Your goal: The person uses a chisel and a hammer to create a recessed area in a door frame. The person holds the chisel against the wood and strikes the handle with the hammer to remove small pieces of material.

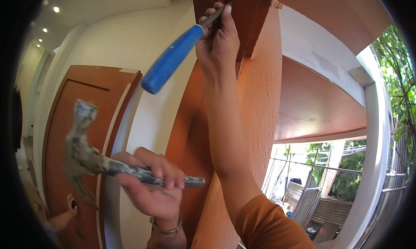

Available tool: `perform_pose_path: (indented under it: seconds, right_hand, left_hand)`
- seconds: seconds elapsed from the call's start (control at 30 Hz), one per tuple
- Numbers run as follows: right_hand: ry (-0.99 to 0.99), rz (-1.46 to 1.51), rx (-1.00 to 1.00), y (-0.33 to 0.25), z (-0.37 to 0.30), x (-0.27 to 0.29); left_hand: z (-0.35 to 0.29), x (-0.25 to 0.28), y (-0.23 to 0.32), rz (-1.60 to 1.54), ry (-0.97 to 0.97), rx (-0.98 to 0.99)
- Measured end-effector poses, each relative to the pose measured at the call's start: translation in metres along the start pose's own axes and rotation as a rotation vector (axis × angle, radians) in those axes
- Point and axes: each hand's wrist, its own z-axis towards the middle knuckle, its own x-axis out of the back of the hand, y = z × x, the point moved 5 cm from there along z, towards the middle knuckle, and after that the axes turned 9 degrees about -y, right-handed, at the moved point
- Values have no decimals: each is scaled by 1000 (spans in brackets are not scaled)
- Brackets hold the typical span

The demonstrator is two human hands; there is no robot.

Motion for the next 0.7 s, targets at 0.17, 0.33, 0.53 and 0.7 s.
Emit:
perform_pose_path:
  seconds: [0.17,0.33,0.53,0.7]
  right_hand:
    - [80,25,-21,-2,-3,10]
    - [1,61,-69,-1,-6,15]
    - [11,59,-69,-7,-5,18]
    - [14,56,-85,-1,-4,17]
  left_hand:
    - [-6,-10,-27,252,-113,115]
    - [-17,-8,-27,161,-57,-3]
    - [-20,-4,-46,164,-66,216]
    - [-28,3,-41,-43,77,159]
